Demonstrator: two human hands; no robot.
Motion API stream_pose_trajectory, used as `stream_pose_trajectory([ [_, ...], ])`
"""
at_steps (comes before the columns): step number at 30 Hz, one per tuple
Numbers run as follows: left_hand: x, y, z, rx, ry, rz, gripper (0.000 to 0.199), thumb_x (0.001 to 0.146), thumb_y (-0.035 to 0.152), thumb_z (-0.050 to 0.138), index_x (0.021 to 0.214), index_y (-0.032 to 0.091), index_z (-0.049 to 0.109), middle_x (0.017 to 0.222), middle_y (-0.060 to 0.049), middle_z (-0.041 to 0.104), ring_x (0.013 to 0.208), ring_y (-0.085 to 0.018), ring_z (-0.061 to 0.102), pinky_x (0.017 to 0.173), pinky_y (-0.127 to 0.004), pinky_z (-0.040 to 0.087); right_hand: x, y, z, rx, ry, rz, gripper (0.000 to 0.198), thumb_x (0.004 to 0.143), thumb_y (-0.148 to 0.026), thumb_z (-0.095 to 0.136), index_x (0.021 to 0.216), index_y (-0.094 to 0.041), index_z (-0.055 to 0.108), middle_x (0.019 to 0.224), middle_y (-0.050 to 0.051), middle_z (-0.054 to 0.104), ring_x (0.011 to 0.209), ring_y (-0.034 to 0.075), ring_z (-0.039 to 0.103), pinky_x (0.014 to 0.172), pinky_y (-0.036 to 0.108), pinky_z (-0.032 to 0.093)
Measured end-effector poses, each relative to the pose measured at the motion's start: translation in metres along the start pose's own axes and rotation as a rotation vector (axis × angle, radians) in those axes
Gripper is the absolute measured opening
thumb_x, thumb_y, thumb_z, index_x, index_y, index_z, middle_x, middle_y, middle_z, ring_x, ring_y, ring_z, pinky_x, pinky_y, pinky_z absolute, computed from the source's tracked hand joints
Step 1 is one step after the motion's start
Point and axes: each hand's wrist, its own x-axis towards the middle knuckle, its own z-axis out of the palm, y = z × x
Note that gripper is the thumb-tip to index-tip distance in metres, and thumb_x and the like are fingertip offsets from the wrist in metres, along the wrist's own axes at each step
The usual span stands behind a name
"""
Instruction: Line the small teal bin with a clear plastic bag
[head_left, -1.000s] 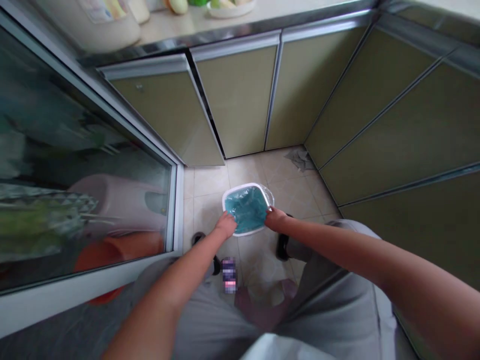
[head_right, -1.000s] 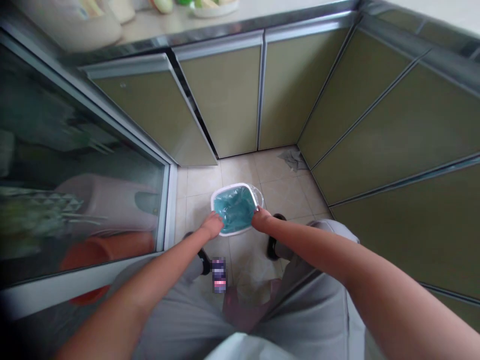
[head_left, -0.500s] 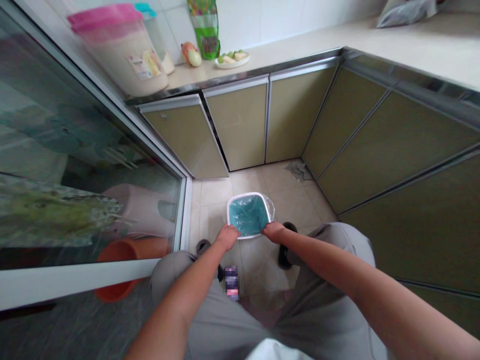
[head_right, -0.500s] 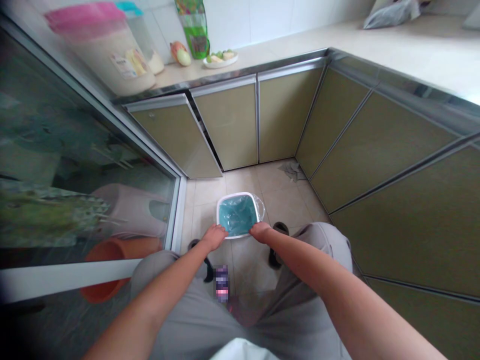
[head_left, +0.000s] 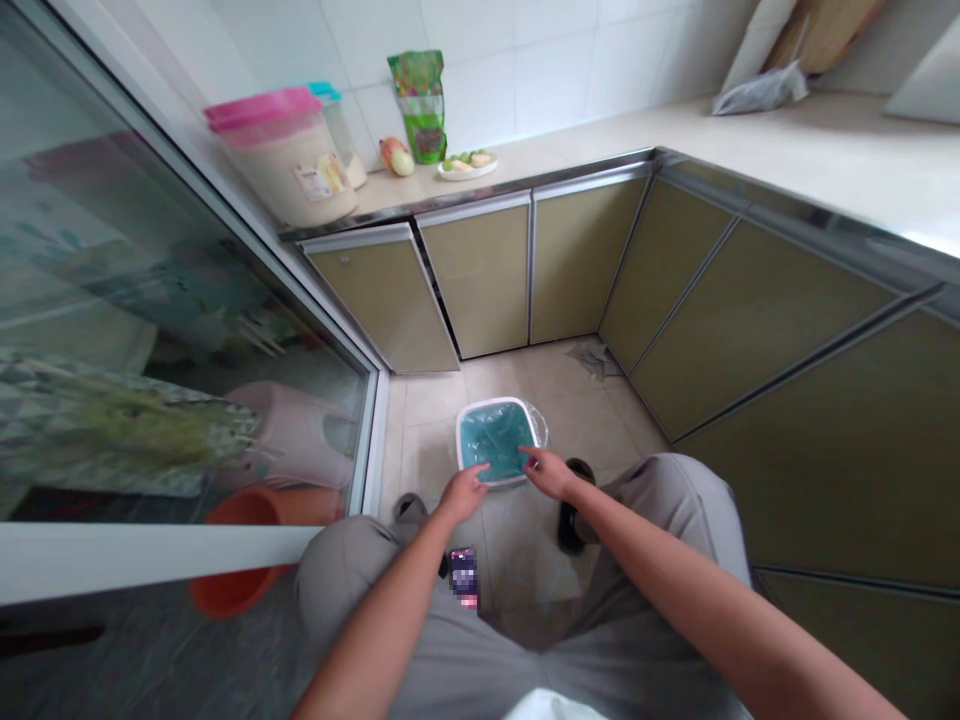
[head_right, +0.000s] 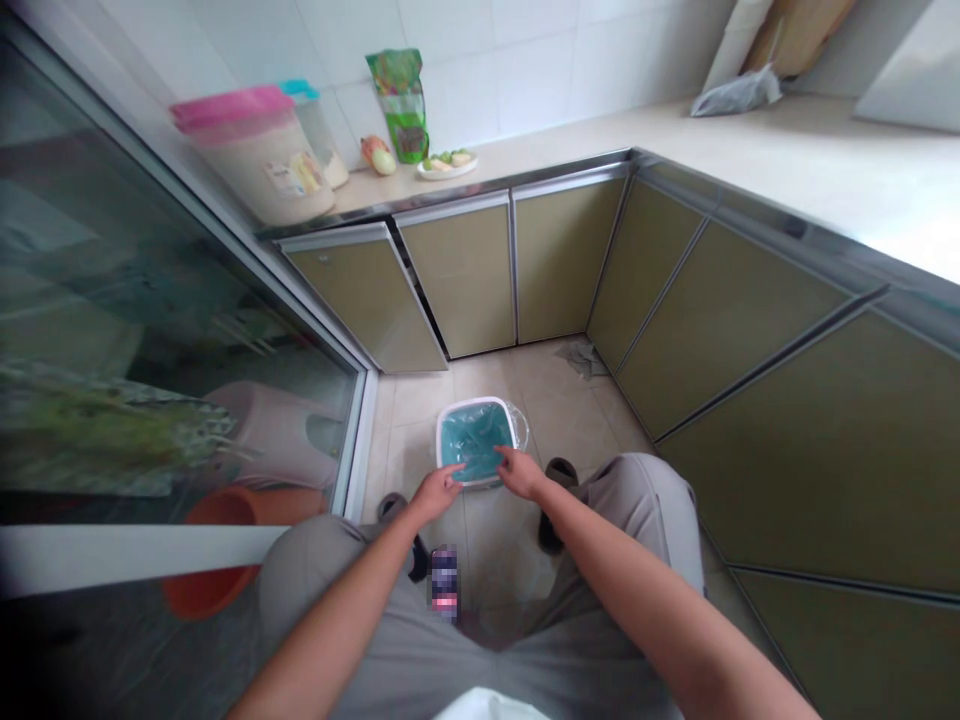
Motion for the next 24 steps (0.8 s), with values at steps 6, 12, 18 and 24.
stream_pose_trajectory([
  [6,-0.045,0.064,-0.076,-0.556,0.325,0.244,0.084,0.095,0.033,0.064,0.168,0.015,0.026,0.063,0.010,0.037,0.058,-0.009,0.039,0.063,-0.022,0.040,-0.012,-0.060,-0.075,0.337,0.439,-0.122,0.060,0.091,-0.023,0.055,0.149,-0.012,0.057,0.074,-0.001,0.060,0.068,0.015,0.055,0.071,0.027,0.049],
  [12,-0.086,0.143,-0.157,-0.572,0.509,0.628,0.104,0.090,0.028,0.072,0.171,0.031,0.006,0.071,0.009,0.053,0.065,-0.011,0.051,0.077,-0.025,0.048,-0.054,-0.135,-0.134,0.395,0.582,-0.473,0.083,0.093,-0.028,0.060,0.169,-0.021,0.028,0.065,-0.008,0.047,0.058,0.012,0.043,0.061,0.023,0.041],
  [18,0.031,0.144,-0.213,-0.552,0.579,0.553,0.116,0.084,0.016,0.073,0.170,0.021,-0.004,0.065,0.012,0.053,0.056,-0.009,0.046,0.062,-0.020,0.041,0.030,-0.133,-0.147,0.309,0.421,-0.407,0.107,0.088,-0.024,0.065,0.171,-0.012,-0.002,0.063,-0.010,0.053,0.057,0.012,0.047,0.062,0.022,0.042],
  [24,0.049,0.130,-0.222,-0.583,0.607,0.603,0.105,0.085,0.018,0.073,0.170,0.021,0.011,0.067,0.010,0.054,0.059,-0.008,0.048,0.062,-0.019,0.040,0.049,-0.122,-0.146,0.315,0.445,-0.450,0.107,0.089,-0.030,0.068,0.172,-0.016,0.002,0.068,-0.008,0.060,0.059,0.012,0.050,0.065,0.023,0.045],
])
